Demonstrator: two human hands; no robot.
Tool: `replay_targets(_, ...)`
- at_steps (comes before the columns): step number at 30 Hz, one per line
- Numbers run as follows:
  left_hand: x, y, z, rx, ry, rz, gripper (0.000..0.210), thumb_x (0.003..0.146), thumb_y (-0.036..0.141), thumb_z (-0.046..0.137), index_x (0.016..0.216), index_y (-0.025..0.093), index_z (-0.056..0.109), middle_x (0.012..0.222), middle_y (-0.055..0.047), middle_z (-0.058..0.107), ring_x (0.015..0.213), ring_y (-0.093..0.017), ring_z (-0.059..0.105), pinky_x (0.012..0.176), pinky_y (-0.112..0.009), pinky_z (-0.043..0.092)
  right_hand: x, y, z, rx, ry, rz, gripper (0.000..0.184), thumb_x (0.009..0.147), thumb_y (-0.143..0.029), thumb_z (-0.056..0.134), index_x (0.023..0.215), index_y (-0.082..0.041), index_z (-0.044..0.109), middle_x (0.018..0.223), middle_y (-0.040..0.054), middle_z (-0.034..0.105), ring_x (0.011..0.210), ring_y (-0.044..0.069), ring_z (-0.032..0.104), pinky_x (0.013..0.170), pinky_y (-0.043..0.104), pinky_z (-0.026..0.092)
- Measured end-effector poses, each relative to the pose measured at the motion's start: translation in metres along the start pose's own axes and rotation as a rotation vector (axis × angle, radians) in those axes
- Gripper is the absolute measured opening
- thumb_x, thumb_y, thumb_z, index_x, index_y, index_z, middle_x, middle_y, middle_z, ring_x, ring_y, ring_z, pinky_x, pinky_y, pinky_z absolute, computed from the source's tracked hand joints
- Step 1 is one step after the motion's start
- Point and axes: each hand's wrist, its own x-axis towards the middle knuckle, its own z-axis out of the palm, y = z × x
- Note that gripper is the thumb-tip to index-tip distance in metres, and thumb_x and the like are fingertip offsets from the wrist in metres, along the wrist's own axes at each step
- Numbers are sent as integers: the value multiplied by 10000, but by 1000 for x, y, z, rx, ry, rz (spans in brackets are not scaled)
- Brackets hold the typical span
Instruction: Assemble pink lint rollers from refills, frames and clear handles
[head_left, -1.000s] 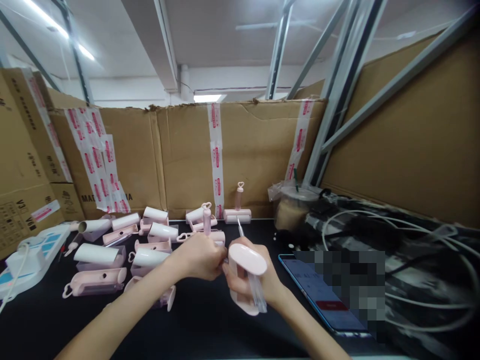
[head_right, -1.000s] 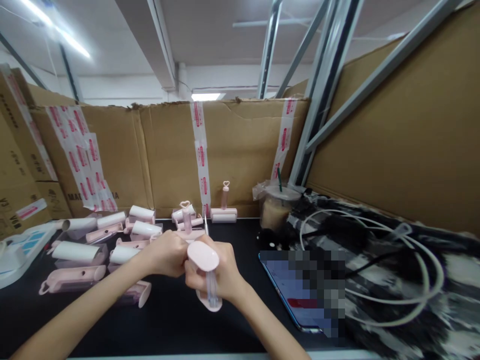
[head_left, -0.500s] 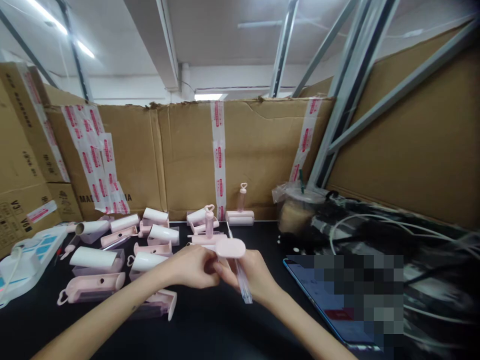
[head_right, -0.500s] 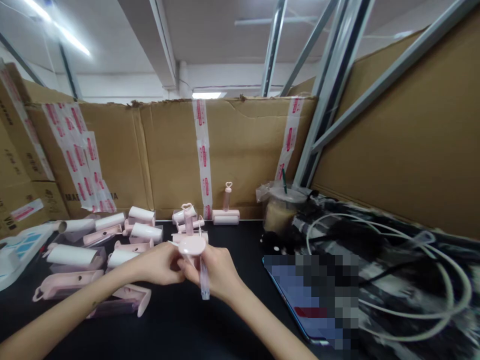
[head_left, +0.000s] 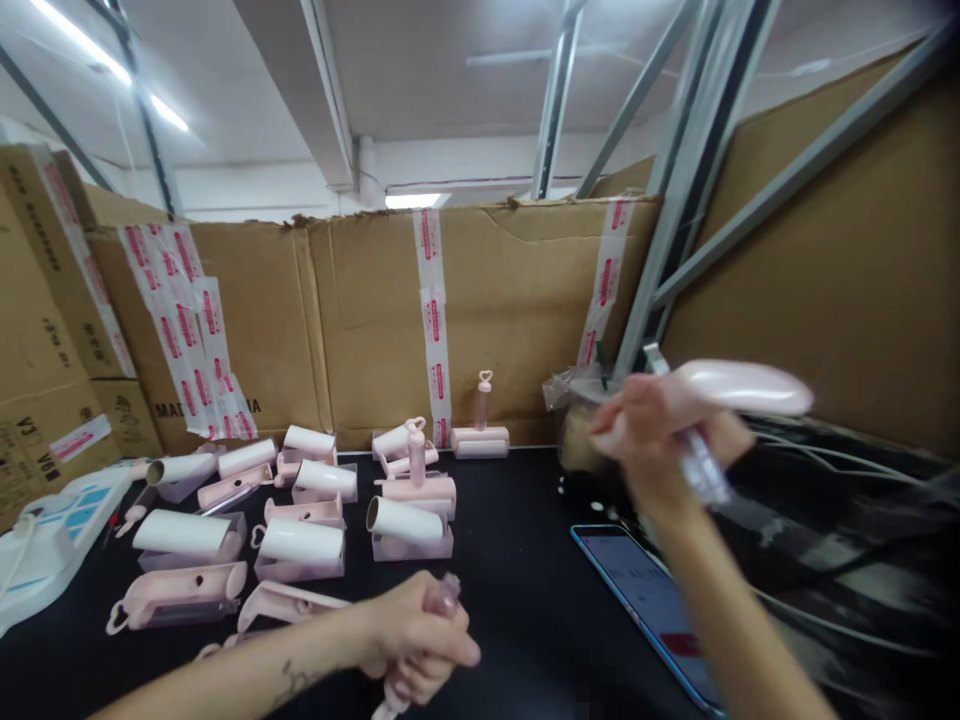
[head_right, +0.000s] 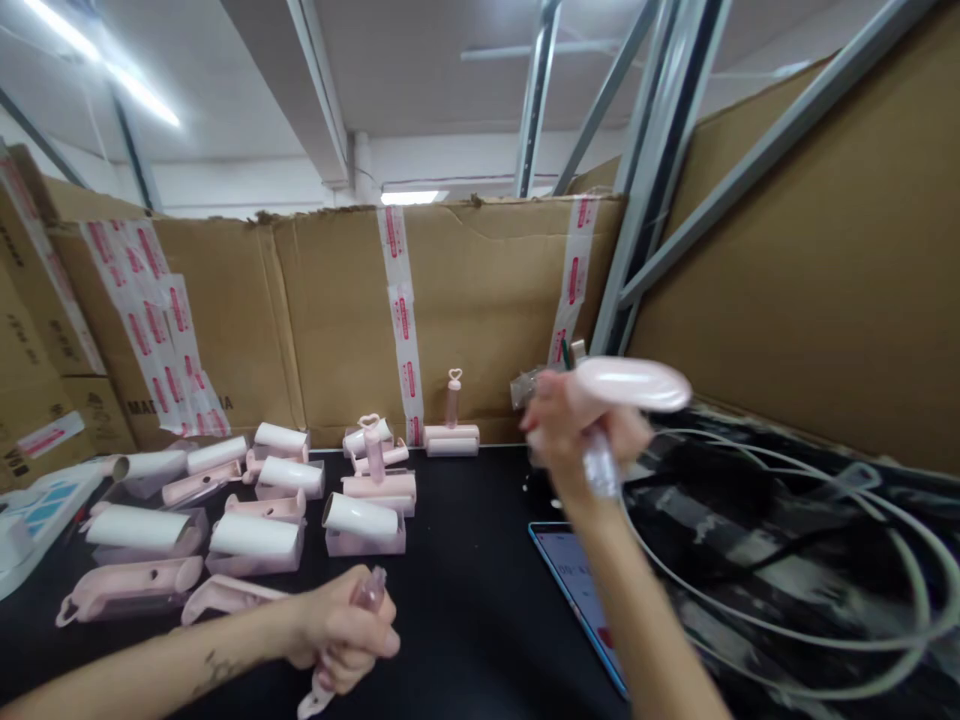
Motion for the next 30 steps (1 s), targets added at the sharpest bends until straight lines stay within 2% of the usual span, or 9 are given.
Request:
replay_targets(3,-21,7,-13,-221,-273,63,333,754,379,520,543,210,325,366,98,327,294,-56,292,310,-173,273,10,4,-17,193,22,185,283,821,-446,474,717,-184,499,512,-11,510,416,108,463,396,221,369)
replay_targets(7,-38,22,-13,141,14,233,266,702,207,579,911,189,415,645,64,532,507,-65,486,465,-155,380,-26,-5,8,474,-539,255,201,735,-331,510,852,-172,471,608,-18,531,461,116,519,435,218,406)
replay_targets(10,-36,6,21,687,126,407,251,760,168,506,987,181,400,866,-22,584,648,-114,572,525,-193,420,-62,-14,39,330,-810,187,196,696,-241,564,847,-190,451,623,-44,536,504,106,532,458,181,370)
replay_targets(13,-20,-24,60,1073,257,683,138,827,260,510,949,230,454,854,-5,588,630,-138,579,448,-205,387,-89,-21,66,69,-955,29,363,609,-376,711,822,-192,481,712,-9,604,595,165,600,490,202,367)
replay_targets(16,-1,-46,80,1179,470,836,79,851,287,490,877,213,502,738,18,590,557,-119,548,442,-208,378,-108,-26,86,-168,-891,-60,558,510,-553,743,833,-176,487,779,48,626,614,244,635,464,236,364)
replay_targets(21,8,-54,80,1218,740,903,97,850,201,485,914,180,556,760,2,640,638,-113,569,592,-222,434,-112,-18,84,-82,-749,-127,332,715,-463,633,860,-205,484,793,27,609,580,188,622,486,239,404)
replay_targets(24,1,-51,78,1245,778,738,163,863,242,469,994,198,556,1095,-79,611,935,-177,570,785,-301,437,-88,-7,76,103,-587,7,198,823,-383,522,921,-217,481,847,26,606,698,160,625,609,236,450)
replay_targets(26,-3,-49,77,1211,706,548,241,860,287,472,1083,219,532,1314,-125,453,1158,-268,447,908,-430,376,-67,-2,82,116,-478,113,281,808,-400,538,1021,-225,479,924,39,611,731,168,625,629,251,457)
replay_targets(30,6,-51,74,1040,573,246,334,842,253,481,1174,282,495,1463,-116,203,1296,-384,222,967,-643,188,-35,4,116,152,-492,119,397,677,-421,664,1004,-226,549,881,39,640,743,229,611,590,289,447)
